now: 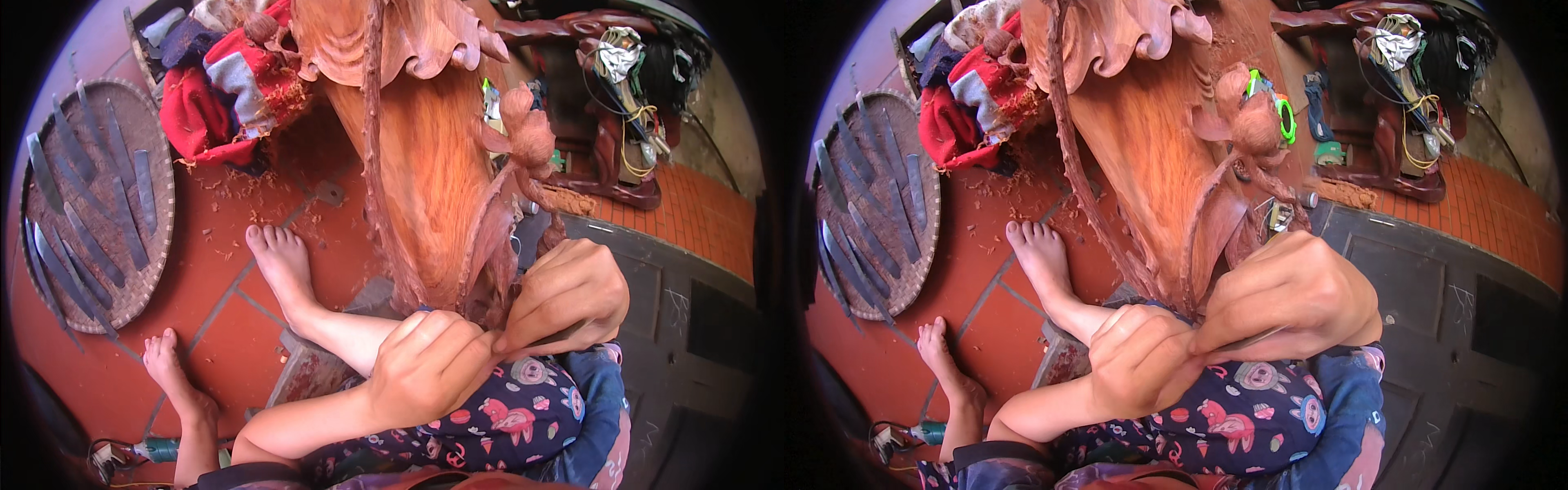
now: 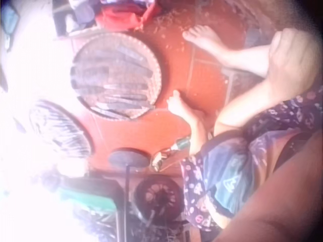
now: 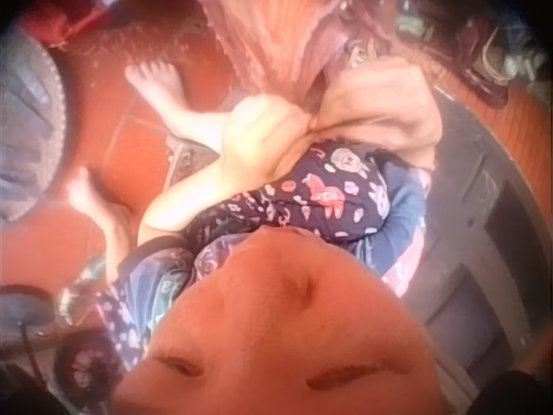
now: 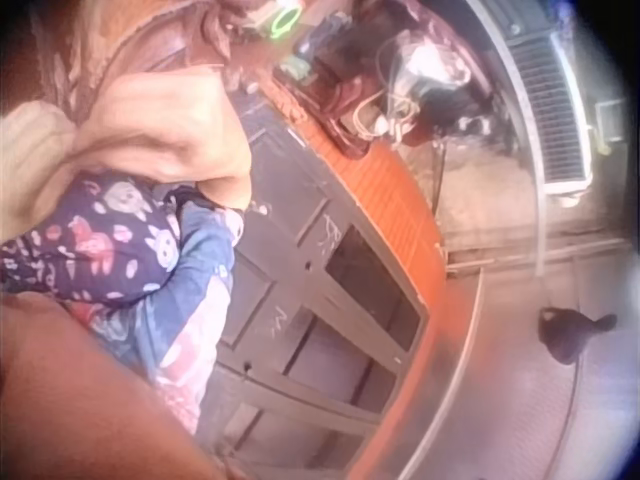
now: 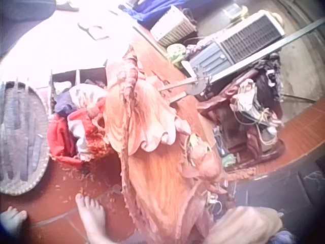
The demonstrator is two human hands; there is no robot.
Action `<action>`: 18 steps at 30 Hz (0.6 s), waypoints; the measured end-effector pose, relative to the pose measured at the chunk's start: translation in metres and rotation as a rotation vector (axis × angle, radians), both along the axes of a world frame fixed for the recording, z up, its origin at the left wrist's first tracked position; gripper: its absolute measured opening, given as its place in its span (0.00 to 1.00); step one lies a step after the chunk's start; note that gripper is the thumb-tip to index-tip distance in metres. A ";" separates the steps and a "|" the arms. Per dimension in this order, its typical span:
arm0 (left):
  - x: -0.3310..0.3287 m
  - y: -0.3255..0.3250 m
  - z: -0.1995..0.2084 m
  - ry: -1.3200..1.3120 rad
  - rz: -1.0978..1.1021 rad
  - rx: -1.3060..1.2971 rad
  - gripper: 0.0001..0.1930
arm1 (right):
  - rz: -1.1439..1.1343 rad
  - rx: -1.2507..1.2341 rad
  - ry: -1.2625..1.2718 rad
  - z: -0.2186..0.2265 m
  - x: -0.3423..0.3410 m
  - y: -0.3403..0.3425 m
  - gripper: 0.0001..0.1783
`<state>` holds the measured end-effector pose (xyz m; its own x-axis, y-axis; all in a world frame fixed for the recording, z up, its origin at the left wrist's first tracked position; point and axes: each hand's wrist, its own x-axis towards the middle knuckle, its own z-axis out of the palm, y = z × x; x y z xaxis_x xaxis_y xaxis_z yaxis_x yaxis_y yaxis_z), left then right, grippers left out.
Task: The person sits on the floor and carves a large wooden sculpture using various hand tools. They repeatedly switch between different carving knives and chisels to refine the surface and details of the wood piece.
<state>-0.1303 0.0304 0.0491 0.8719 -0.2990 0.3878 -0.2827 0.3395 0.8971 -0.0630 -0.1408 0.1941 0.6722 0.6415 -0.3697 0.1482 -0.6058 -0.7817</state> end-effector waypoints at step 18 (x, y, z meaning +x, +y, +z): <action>0.008 0.009 -0.054 -0.142 0.156 0.156 0.07 | -0.545 0.048 -0.391 0.000 0.012 -0.045 0.42</action>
